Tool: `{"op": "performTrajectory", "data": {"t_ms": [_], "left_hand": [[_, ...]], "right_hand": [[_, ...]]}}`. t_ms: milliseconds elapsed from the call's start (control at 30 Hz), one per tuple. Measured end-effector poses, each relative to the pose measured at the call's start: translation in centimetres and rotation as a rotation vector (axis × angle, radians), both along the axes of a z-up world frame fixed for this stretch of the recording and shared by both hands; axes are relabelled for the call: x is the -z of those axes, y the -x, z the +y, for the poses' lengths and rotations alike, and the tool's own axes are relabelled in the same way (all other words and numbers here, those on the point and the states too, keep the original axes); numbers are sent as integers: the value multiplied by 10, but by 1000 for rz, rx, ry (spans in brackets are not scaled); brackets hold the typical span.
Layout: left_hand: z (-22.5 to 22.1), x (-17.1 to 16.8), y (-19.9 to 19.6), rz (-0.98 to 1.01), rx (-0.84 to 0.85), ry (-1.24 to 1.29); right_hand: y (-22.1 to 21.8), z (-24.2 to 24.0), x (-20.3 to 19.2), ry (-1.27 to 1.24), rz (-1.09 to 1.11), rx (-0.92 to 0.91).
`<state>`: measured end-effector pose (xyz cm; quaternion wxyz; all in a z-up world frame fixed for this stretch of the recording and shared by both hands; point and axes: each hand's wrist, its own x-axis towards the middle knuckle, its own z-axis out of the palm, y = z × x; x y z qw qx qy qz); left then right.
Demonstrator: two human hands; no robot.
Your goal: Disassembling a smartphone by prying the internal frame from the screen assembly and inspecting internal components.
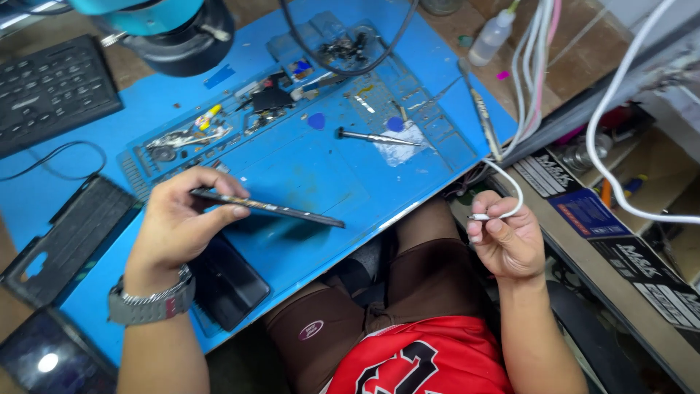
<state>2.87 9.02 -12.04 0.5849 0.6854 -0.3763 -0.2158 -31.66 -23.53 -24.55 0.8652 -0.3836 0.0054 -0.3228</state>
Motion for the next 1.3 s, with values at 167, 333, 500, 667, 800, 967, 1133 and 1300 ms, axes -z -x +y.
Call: {"op": "performTrajectory", "data": {"t_ms": [167, 333, 500, 667, 800, 967, 1133, 1300], "left_hand": [[-7, 6, 4, 52, 8, 99], [-9, 11, 2, 107, 28, 101], [-8, 19, -2, 141, 24, 84], [-8, 22, -5, 171, 22, 82], [-8, 24, -5, 191, 21, 74], [-8, 29, -8, 203, 27, 83], [-6, 38, -12, 220, 40, 102], [-8, 33, -10, 211, 48, 105]], "right_hand": [[-61, 75, -26, 180, 11, 193], [-101, 126, -18, 248, 85, 284], [-104, 141, -18, 105, 180, 273], [-106, 145, -21, -8, 279, 281], [-105, 146, -25, -51, 332, 254], [-104, 149, -21, -109, 382, 245], [-107, 153, -8, -204, 349, 237], [-107, 153, -17, -214, 318, 227]]}}
